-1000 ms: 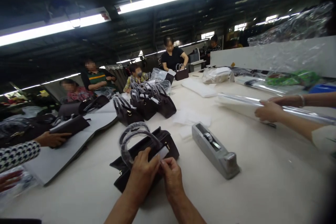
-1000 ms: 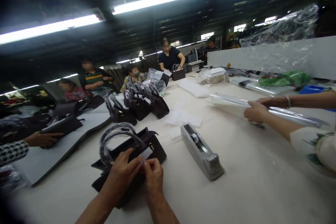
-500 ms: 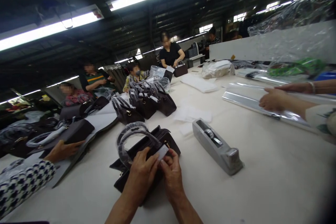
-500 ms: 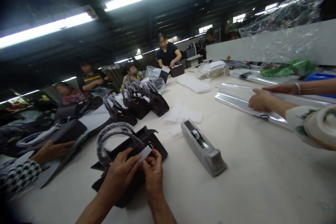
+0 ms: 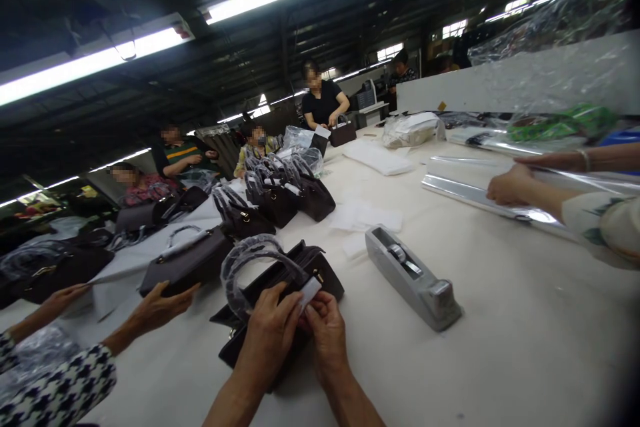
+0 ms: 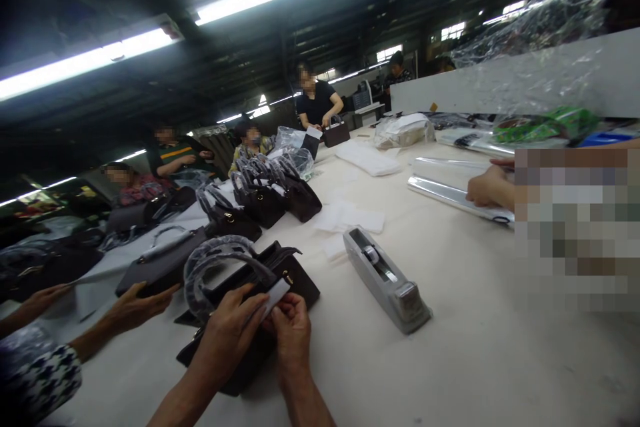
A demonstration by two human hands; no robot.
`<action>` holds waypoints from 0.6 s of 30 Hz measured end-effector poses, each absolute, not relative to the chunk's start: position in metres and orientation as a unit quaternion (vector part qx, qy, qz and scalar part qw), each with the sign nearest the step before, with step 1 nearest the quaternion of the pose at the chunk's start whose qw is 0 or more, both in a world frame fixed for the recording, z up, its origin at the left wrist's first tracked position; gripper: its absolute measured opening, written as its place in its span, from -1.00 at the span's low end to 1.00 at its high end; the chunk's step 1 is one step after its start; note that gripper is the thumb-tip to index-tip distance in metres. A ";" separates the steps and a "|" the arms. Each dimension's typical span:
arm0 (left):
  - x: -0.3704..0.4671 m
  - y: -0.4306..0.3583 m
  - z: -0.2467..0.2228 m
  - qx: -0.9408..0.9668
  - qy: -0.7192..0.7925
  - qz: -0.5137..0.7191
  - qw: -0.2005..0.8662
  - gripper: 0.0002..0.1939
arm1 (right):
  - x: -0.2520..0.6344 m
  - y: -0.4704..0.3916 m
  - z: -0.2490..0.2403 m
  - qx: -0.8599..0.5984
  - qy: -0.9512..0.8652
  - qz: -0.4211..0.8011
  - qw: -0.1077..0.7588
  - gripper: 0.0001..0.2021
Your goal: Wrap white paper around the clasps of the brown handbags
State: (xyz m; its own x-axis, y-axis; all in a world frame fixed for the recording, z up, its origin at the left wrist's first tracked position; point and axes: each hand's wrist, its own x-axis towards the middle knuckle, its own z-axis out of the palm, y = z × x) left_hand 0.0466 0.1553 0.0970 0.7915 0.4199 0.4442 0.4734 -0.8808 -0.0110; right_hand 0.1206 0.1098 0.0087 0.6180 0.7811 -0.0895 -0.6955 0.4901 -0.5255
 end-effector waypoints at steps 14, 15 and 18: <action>0.047 0.153 0.101 -0.948 -0.242 -0.205 0.030 -0.76 | 0.121 0.111 0.007 -0.405 -0.132 0.344 0.837 -0.78; 0.047 0.153 0.100 -0.947 -0.243 -0.206 0.031 -0.76 | 0.120 0.111 0.009 -0.418 -0.130 0.338 0.833 -0.79; 0.047 0.154 0.099 -0.946 -0.247 -0.209 0.029 -0.76 | 0.124 0.104 0.010 -0.457 -0.105 0.333 0.818 -0.80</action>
State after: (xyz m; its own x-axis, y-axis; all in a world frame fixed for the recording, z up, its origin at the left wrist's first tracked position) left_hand 0.0471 0.1538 0.0990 0.7904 0.4553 0.4099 0.4799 -0.8760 0.0479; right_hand 0.1235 0.1038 0.0102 0.7560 0.6409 -0.1330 -0.4497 0.3610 -0.8170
